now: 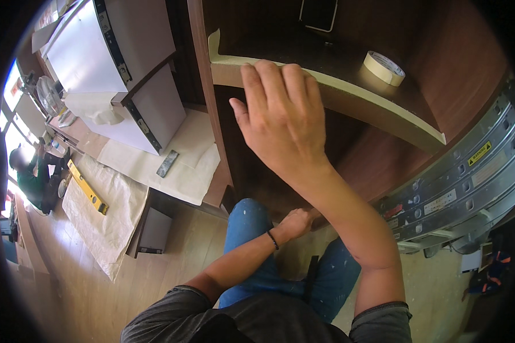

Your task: The person kneels and applies a strip of edge banding to the front edge of a wooden cabinet shelf. They smooth the banding with their hands and use a small metal tool to press it into place along the edge.

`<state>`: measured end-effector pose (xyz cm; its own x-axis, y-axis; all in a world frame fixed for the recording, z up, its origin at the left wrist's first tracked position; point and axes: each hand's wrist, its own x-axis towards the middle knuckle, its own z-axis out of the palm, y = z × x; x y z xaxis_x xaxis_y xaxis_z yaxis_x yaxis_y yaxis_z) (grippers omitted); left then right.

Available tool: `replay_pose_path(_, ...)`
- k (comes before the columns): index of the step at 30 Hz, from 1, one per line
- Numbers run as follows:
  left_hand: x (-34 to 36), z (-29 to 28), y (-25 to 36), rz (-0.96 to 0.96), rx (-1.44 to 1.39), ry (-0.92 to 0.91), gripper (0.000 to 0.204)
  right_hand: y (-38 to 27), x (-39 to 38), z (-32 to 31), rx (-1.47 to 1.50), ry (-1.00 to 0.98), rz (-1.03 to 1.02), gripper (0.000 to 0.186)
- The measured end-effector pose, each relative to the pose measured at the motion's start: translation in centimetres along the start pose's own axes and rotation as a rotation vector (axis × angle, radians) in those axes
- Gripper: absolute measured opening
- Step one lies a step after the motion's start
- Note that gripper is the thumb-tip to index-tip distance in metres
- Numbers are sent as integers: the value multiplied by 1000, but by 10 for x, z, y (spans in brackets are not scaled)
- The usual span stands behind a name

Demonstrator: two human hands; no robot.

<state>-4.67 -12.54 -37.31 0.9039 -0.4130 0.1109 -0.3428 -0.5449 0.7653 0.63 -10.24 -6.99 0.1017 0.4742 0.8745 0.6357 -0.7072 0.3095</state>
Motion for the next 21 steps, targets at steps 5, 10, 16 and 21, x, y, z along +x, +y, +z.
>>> replay_pose_path(5,8,24,-24,160,-59,174,39,13,-6,-6,-21,56,-16,51)
replay_pose_path(10,8,26,-20,119,-30,128,40,11,-1,-3,-37,48,-5,49)
replay_pose_path(16,4,8,-7,-1,-16,25,39,-2,10,8,-2,54,2,47)
replay_pose_path(21,7,28,-32,100,-20,132,40,13,2,-4,-23,74,3,44)
